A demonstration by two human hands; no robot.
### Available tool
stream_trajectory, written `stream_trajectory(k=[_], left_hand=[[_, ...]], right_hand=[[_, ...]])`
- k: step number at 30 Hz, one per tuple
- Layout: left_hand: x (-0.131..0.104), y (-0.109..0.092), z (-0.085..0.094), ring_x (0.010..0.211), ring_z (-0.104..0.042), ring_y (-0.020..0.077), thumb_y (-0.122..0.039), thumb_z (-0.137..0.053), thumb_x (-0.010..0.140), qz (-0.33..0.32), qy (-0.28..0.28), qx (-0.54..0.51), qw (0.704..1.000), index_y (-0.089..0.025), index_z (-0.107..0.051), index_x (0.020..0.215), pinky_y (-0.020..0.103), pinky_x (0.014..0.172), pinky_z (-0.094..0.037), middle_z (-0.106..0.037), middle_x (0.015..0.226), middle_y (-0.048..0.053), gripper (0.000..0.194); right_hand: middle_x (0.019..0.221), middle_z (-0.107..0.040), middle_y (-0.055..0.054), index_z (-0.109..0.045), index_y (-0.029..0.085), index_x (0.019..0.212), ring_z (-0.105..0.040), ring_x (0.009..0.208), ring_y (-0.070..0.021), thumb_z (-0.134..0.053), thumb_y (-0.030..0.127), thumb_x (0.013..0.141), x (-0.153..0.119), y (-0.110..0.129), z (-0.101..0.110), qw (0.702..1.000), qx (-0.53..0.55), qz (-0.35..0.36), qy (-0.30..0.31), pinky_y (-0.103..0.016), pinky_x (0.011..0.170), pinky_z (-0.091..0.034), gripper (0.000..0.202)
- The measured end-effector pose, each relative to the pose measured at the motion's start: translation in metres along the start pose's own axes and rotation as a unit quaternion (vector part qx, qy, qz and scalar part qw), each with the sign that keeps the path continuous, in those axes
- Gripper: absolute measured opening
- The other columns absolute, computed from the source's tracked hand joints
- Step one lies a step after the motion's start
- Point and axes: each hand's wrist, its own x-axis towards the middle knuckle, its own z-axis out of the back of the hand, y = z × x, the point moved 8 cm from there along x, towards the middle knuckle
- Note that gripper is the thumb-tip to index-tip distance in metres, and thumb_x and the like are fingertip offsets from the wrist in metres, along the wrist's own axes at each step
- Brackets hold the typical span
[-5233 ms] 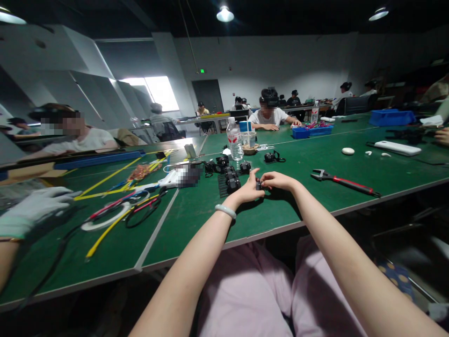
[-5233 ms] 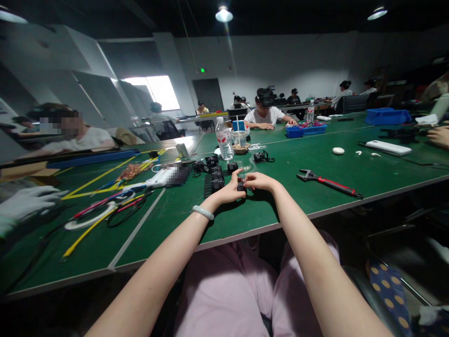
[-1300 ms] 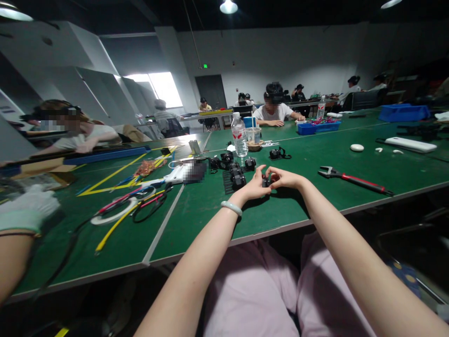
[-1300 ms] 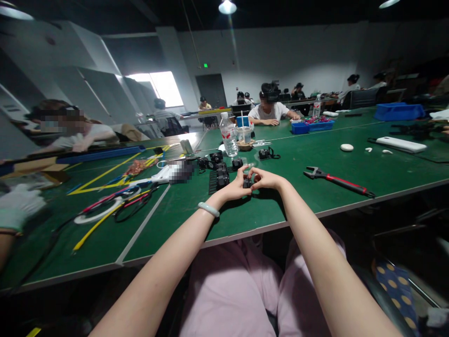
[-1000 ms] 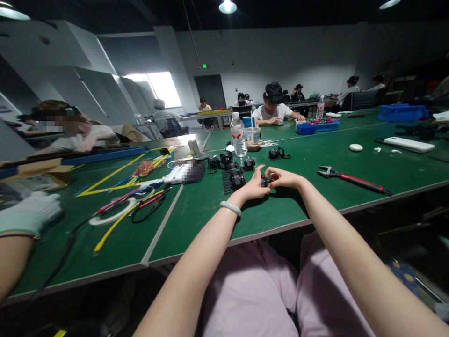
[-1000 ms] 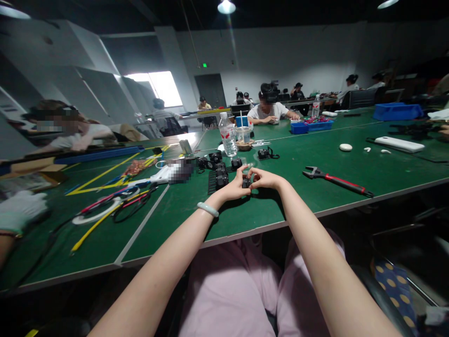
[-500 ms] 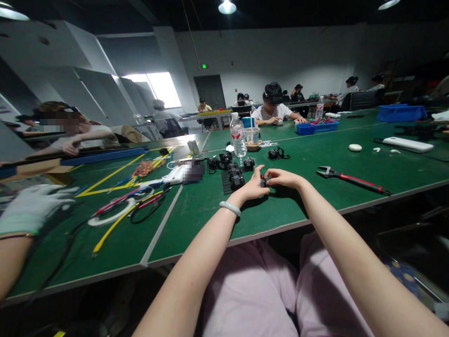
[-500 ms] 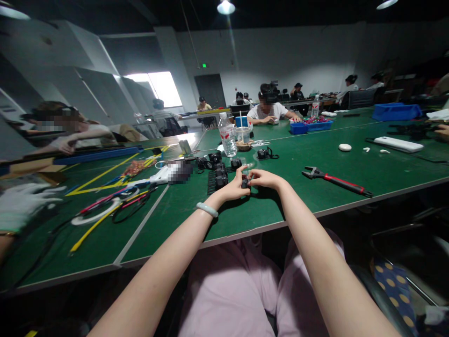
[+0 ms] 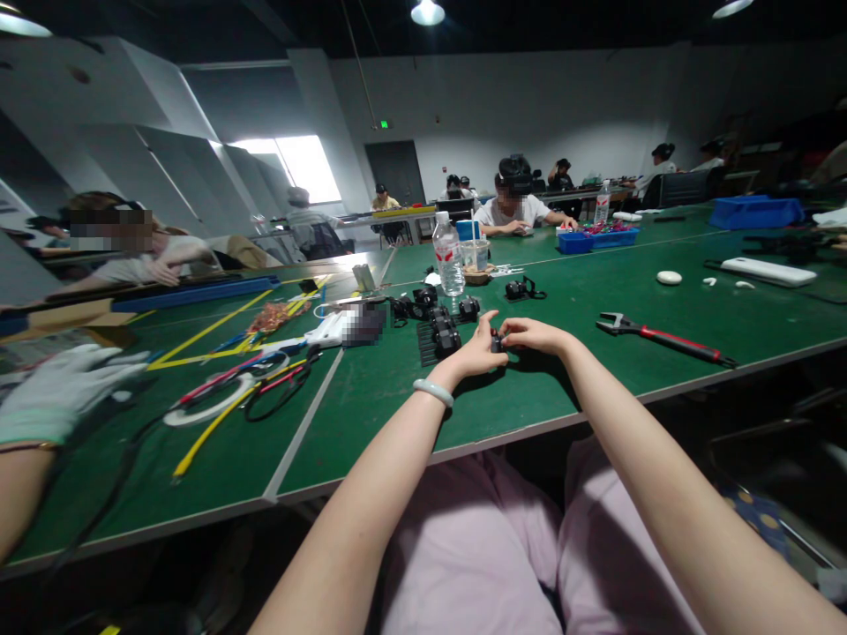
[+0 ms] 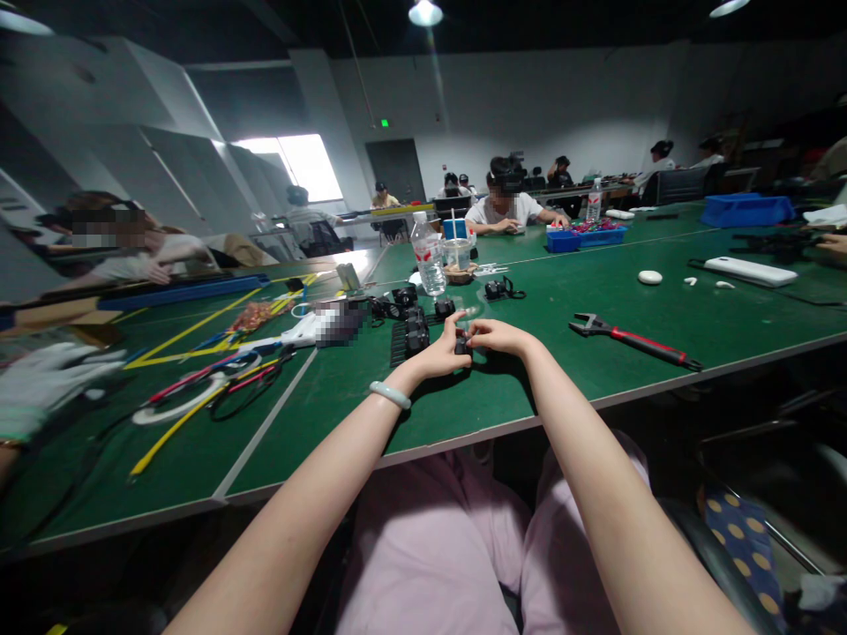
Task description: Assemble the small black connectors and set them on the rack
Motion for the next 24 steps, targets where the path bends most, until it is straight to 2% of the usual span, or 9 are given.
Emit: stream_trajectory(k=[12, 24], left_hand=[[0.0017, 0.0029, -0.0001, 0.092, -0.046, 0.0192, -0.014, -0.055, 0.059, -0.006, -0.002, 0.005, 1.000, -0.016, -0.005, 0.130, 0.041, 0.085, -0.039, -0.039, 0.105, 0.009, 0.087], [0.0004, 0.0026, 0.0005, 0.097, -0.046, 0.0213, -0.016, -0.055, 0.060, 0.011, 0.001, 0.005, 1.000, -0.016, -0.004, 0.131, 0.041, 0.088, -0.038, -0.035, 0.114, 0.013, 0.087]], right_hand=[[0.061, -0.045, 0.004, -0.051, 0.015, 0.075, -0.036, 0.051, -0.0069, -0.054, 0.031, 0.066, 0.0013, -0.0063, 0.0026, 1.000, -0.011, -0.023, -0.012, -0.022, 0.049, -0.028, 0.018], [0.060, -0.045, 0.004, -0.051, 0.015, 0.072, -0.038, 0.052, -0.0072, -0.053, 0.031, 0.067, -0.0012, -0.0053, 0.0007, 0.999, -0.011, -0.035, -0.015, -0.022, 0.049, -0.029, 0.017]])
